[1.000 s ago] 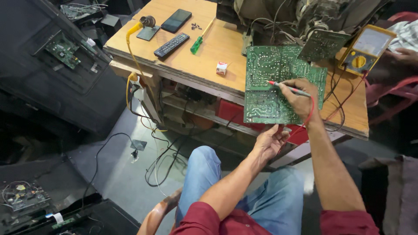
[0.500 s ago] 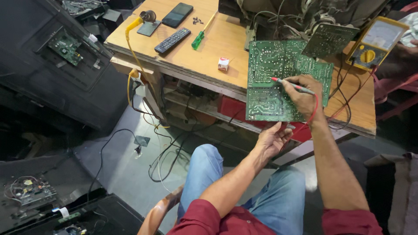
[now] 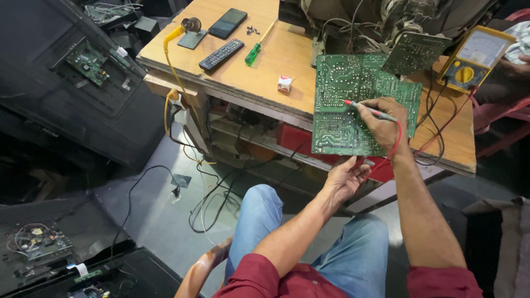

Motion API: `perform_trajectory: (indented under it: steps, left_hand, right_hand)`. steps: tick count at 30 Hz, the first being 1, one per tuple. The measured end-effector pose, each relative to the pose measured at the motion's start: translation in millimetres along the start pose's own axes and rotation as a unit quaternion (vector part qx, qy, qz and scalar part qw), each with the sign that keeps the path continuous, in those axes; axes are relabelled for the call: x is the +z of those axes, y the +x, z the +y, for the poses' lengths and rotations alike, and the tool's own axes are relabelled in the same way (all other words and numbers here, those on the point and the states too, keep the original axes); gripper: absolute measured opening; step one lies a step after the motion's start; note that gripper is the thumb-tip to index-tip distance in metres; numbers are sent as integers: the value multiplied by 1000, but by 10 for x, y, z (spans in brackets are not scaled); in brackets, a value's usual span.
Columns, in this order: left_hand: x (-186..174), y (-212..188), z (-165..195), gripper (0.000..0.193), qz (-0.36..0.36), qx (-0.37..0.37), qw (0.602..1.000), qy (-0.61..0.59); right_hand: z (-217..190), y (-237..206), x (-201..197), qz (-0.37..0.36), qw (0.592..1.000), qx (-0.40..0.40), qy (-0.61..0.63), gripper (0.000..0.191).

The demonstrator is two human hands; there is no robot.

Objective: The person sits at a workbench testing television circuit boards with a multimeter. They hold a green main board and touch the multimeter probes to its points, then move to a larger power supply board, probe its components, and reposition the boards on the bench while continuing to test.

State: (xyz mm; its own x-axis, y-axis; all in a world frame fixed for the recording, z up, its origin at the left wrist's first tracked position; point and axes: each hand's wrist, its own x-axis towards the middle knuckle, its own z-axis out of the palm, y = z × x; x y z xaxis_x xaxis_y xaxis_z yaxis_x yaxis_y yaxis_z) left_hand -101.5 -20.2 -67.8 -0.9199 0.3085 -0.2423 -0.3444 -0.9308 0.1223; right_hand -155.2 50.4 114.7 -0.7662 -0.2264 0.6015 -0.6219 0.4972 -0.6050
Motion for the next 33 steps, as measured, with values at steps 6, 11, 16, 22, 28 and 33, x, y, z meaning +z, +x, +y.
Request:
perform_trajectory:
  steps: [6, 11, 16, 22, 28, 33]
  left_hand:
    - [-1, -27, -2, 19, -4, 8, 1000, 2]
    - [4, 10, -25, 19, -9, 8, 1000, -18]
    - [8, 27, -2, 18, -4, -3, 1000, -19]
    - [51, 5, 31, 15, -12, 2, 1000, -21]
    - [60, -29, 39, 11, -15, 20, 1000, -10]
    - [62, -24, 77, 13, -8, -23, 1000, 6]
  right_hand:
    - [-17, -3, -1, 6, 1000, 3, 1, 16]
    - [20, 4, -8, 11, 1000, -6, -7, 15]
    - [54, 22, 4, 14, 1000, 8, -6, 16]
    - [45, 18, -3, 11, 1000, 4, -1, 16]
    - [24, 0, -3, 17, 1000, 14, -7, 17]
    - [65, -21, 21, 23, 1000, 5, -10, 17]
